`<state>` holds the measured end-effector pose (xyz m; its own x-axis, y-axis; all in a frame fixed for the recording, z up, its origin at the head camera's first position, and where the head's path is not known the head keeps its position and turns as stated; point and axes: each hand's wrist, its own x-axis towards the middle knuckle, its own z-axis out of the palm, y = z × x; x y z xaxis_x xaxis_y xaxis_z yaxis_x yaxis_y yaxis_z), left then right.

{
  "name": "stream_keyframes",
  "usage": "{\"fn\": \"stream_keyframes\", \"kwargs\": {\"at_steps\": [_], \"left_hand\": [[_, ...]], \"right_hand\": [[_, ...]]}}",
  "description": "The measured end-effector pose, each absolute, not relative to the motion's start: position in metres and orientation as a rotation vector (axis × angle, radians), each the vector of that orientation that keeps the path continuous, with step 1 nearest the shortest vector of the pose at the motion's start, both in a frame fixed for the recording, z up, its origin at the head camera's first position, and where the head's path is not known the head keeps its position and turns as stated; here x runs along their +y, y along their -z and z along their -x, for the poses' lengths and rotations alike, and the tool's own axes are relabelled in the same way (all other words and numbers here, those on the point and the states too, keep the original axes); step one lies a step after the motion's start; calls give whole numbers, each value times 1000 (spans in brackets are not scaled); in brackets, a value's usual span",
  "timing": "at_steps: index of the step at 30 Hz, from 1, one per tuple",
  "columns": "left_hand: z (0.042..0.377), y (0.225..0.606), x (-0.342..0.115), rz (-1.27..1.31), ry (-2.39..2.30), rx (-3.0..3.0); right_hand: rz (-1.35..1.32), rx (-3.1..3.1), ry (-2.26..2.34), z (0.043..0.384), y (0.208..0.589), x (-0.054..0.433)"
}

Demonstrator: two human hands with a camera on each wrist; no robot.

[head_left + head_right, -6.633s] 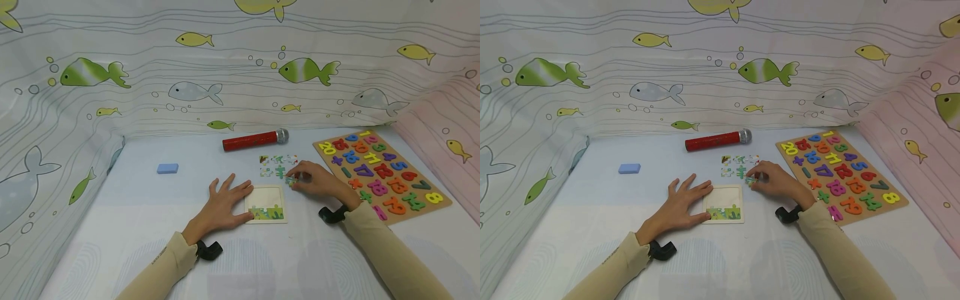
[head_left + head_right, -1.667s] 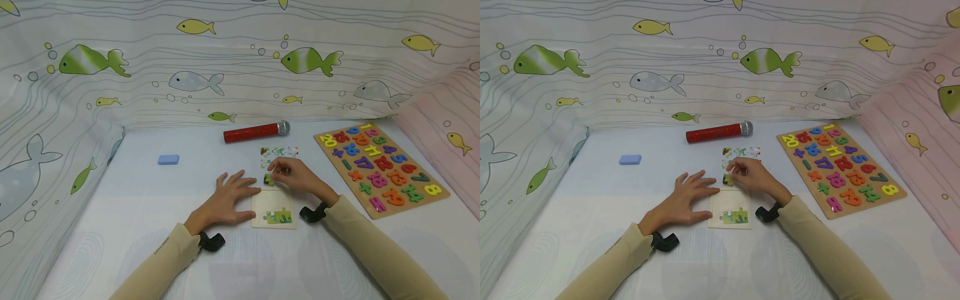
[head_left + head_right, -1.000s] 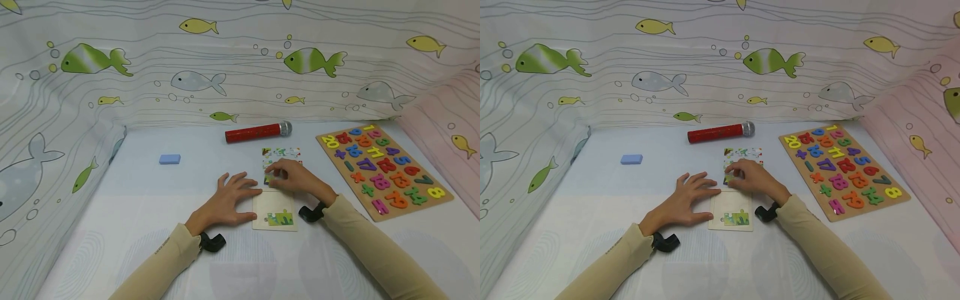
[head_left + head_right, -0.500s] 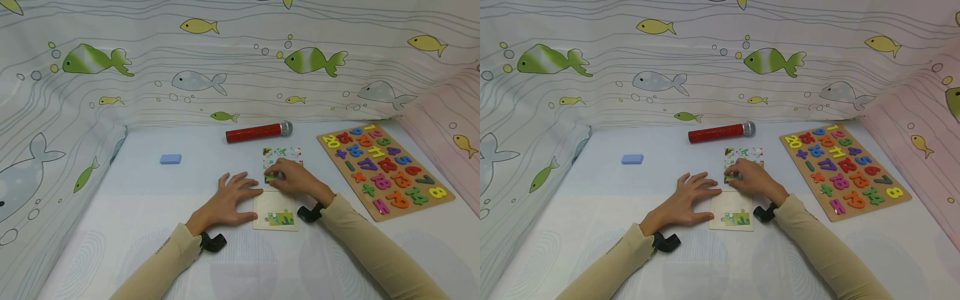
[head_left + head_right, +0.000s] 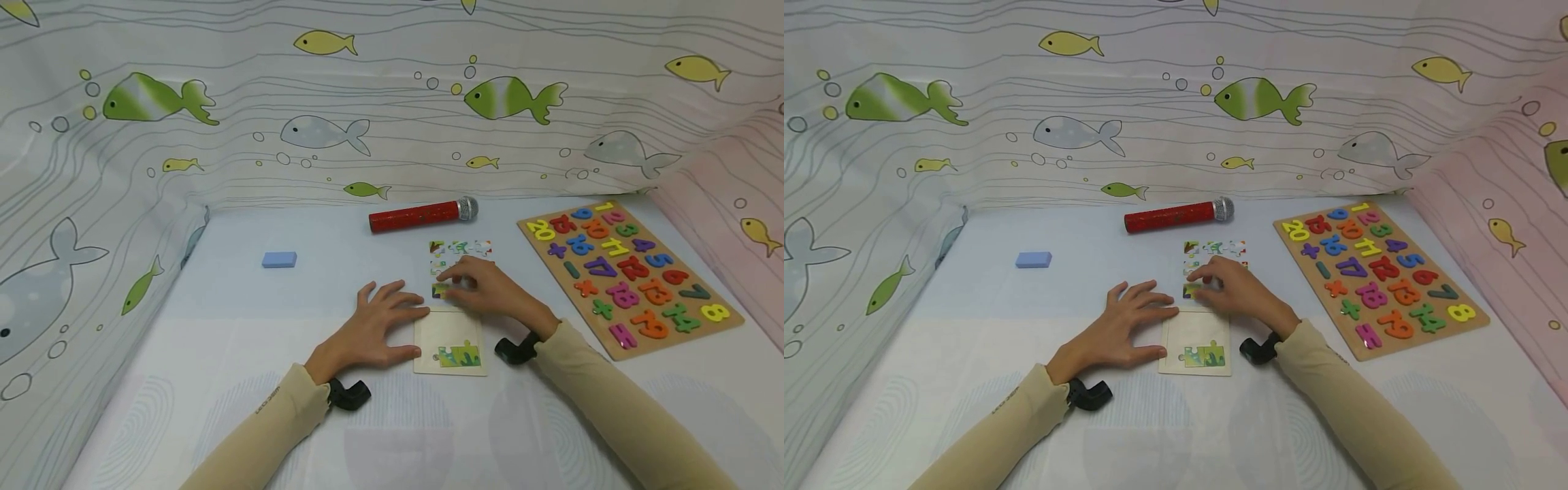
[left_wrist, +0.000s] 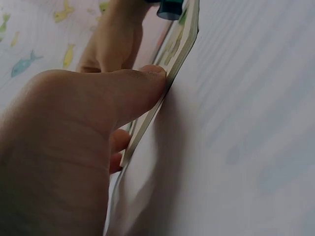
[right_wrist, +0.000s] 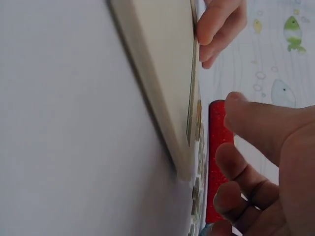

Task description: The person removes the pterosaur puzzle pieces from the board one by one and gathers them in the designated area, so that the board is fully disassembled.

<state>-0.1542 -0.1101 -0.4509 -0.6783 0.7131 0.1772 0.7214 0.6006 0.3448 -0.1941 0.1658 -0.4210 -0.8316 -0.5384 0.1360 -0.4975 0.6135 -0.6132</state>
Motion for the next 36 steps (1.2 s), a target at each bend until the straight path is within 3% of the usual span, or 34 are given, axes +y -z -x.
{"fn": "stream_keyframes", "kwargs": {"at_steps": [19,36], "left_hand": [[154,449,-110,1295,648,-2716],[154,452,-110,1338,630,-2665]], "right_hand": [[1208,2427,988,145,420,181],[1153,2450,816,136,413,174]]}}
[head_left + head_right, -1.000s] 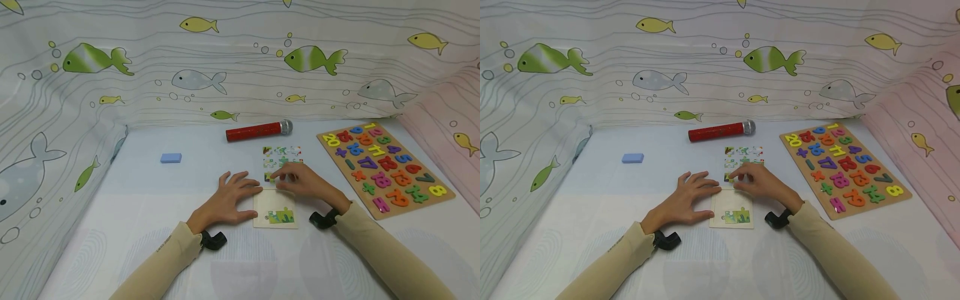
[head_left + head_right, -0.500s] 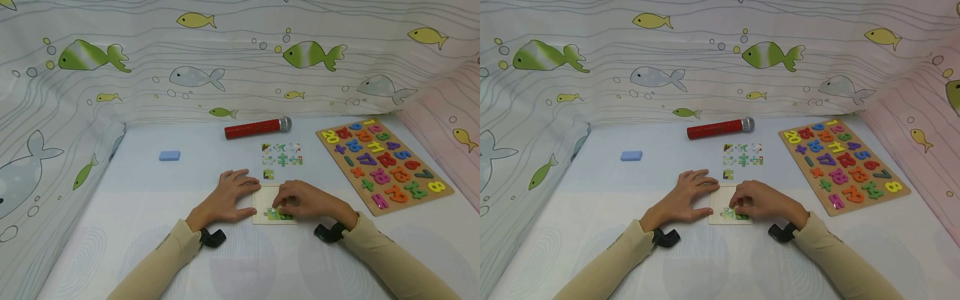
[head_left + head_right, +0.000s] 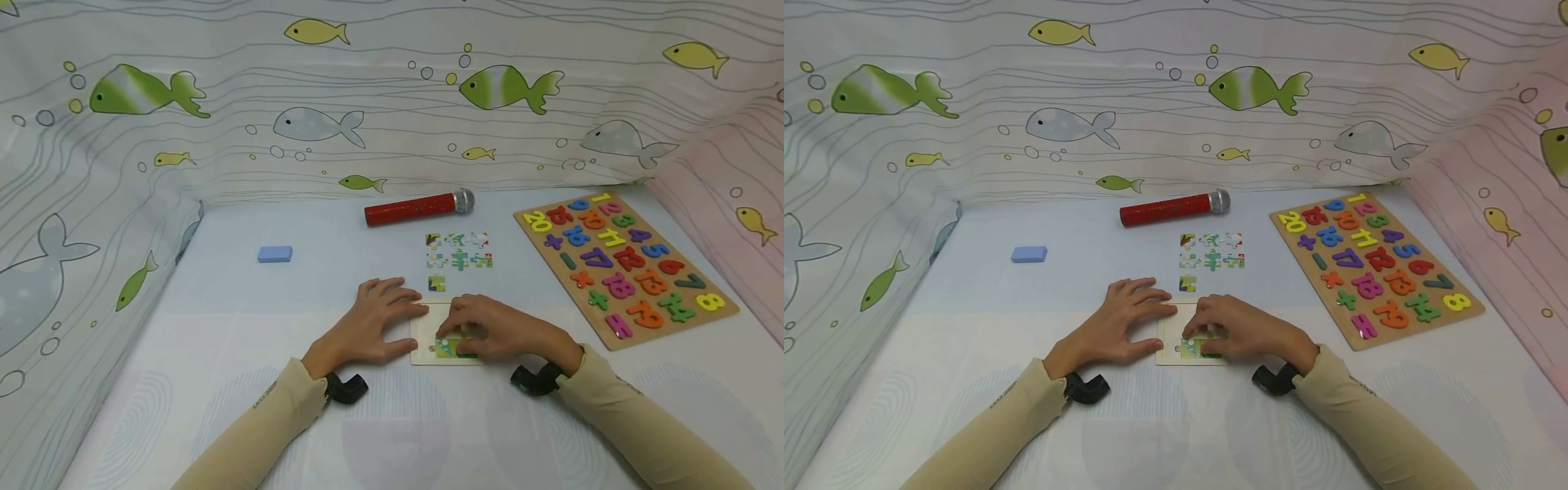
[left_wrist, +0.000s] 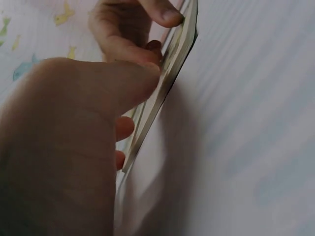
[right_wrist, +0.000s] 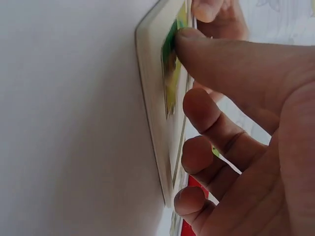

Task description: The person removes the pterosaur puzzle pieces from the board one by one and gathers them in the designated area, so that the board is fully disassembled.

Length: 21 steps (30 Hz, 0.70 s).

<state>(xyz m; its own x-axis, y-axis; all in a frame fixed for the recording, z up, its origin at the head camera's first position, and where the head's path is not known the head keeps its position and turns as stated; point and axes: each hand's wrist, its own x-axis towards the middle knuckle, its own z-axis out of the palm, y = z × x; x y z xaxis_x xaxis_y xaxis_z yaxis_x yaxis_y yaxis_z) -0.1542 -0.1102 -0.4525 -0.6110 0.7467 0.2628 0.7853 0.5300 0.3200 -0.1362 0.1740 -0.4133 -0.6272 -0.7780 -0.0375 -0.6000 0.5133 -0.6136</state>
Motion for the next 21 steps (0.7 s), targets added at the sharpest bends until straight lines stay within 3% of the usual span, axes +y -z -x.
{"fn": "stream_keyframes", "kwargs": {"at_steps": [21], "left_hand": [[149,451,-110,1427,543,-2701]], "right_hand": [[1249,2443,763,129,415,169]]}}
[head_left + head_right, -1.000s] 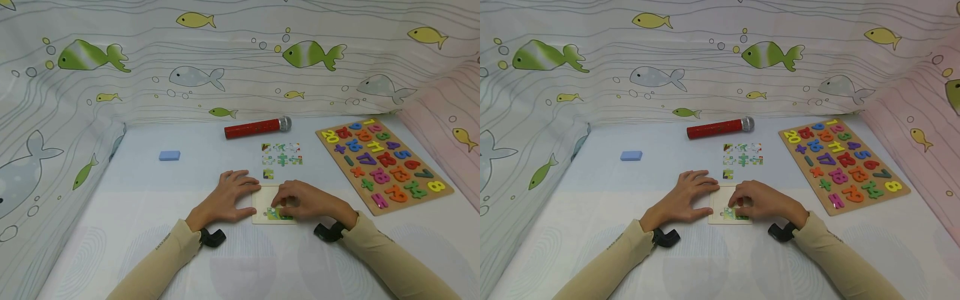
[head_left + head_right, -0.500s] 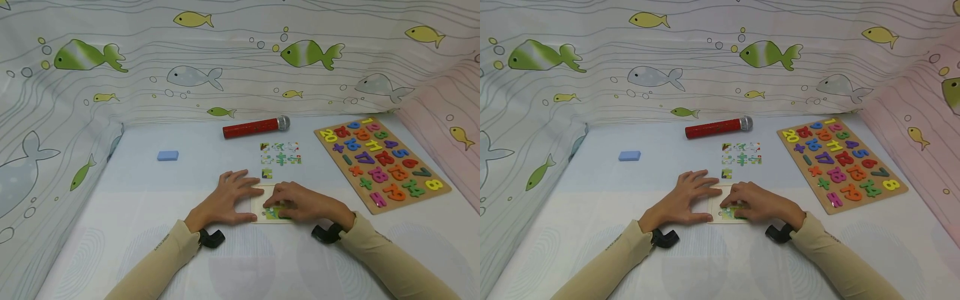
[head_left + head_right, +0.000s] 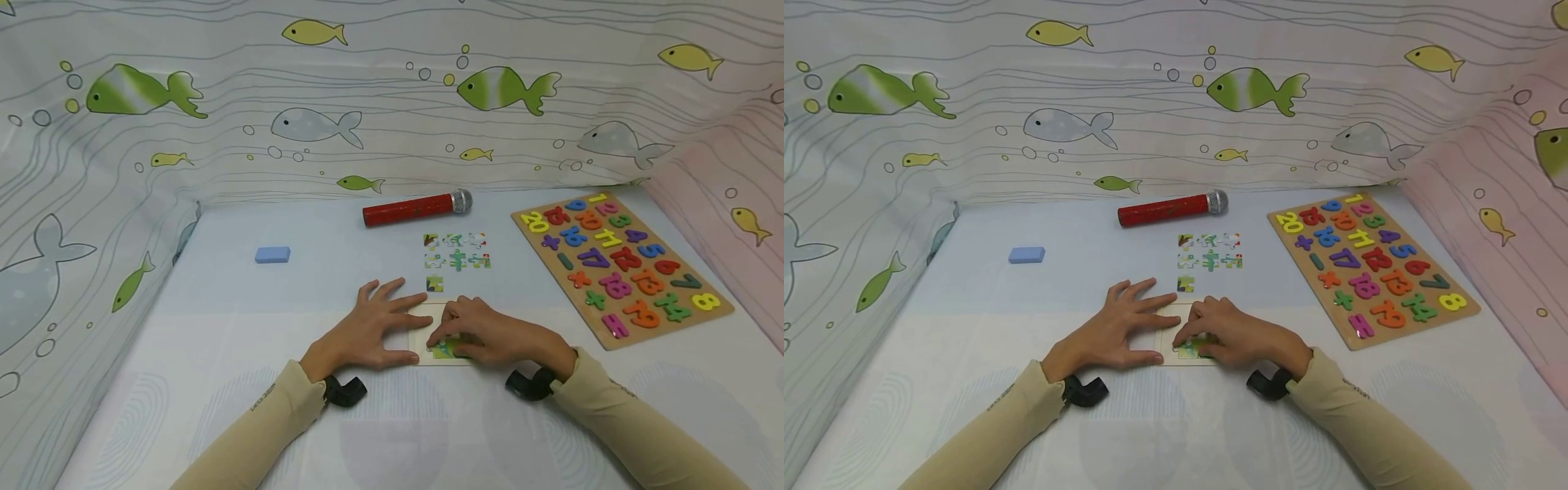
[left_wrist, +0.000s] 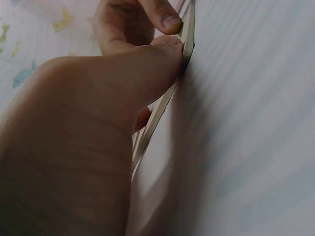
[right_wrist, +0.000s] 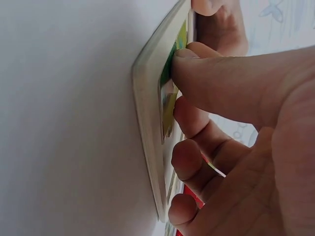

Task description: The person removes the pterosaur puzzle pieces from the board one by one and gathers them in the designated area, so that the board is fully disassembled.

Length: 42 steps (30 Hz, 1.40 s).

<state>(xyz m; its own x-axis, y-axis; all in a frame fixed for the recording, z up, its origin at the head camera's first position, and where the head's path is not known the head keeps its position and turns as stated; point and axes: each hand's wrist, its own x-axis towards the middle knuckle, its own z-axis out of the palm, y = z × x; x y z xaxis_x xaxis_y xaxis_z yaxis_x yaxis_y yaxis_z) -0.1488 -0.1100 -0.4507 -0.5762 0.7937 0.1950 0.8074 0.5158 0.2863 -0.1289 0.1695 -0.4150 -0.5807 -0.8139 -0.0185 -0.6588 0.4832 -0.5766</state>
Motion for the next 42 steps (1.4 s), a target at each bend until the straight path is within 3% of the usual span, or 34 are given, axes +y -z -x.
{"fn": "stream_keyframes", "kwargs": {"at_steps": [42], "left_hand": [[149,451,-109,1424,589,-2683]], "right_hand": [[1245,2413,905,129,416,171]]}}
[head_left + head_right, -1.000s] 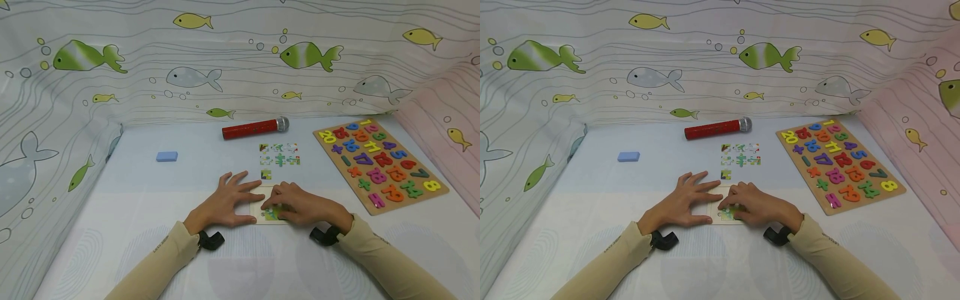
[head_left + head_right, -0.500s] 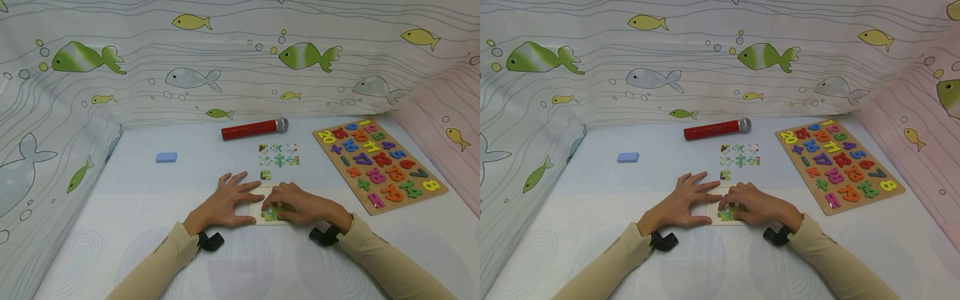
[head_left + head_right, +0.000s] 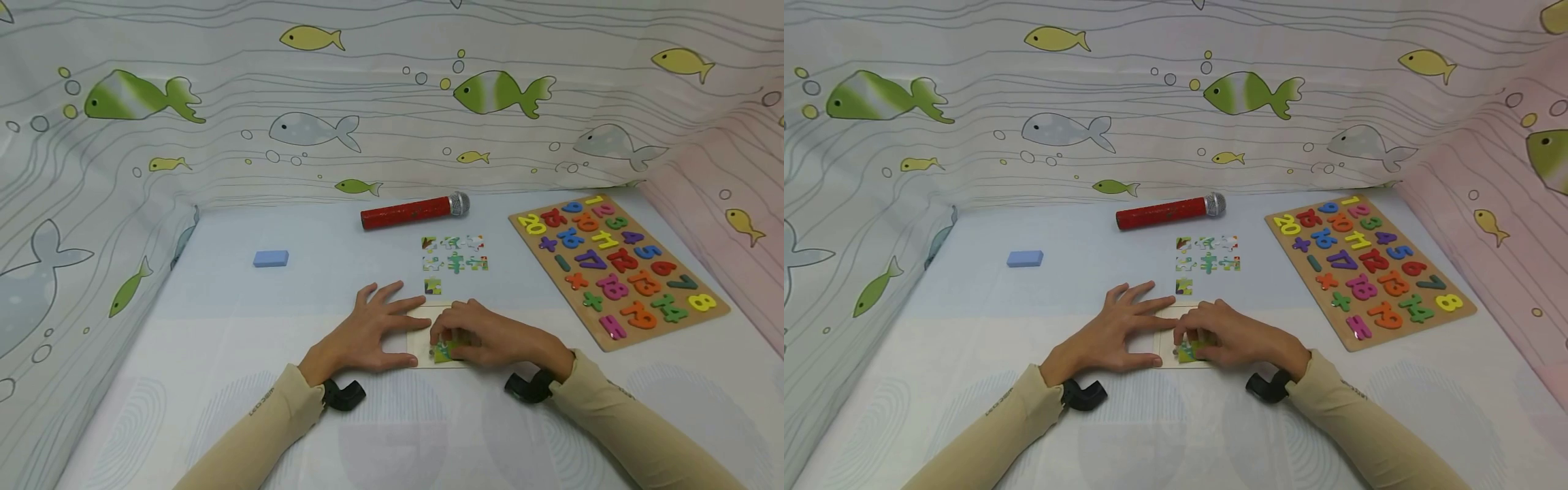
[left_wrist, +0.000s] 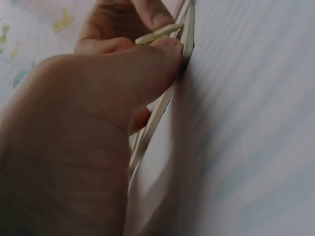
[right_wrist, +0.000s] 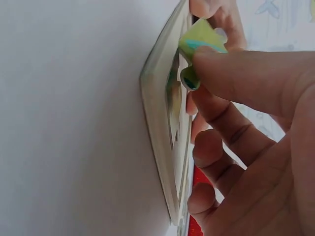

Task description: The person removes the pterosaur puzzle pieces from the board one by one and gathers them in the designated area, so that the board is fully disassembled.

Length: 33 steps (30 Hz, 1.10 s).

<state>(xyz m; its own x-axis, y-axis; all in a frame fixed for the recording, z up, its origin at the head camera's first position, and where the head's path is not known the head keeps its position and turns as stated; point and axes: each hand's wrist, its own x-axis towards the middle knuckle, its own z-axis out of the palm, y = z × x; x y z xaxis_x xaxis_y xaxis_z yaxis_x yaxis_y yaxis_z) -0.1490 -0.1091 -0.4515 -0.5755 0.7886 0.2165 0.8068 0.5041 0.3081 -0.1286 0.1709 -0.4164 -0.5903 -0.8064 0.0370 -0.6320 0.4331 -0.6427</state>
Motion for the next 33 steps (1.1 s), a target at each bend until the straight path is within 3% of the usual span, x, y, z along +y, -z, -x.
{"fn": "stream_keyframes", "kwargs": {"at_steps": [16,33], "left_hand": [[148,453,-109,1417,562,-2715],[148,453,-109,1432,599,-2695]], "right_hand": [[1134,2335,1215,139,417,181],[789,2699,1230,189,424,211]]}}
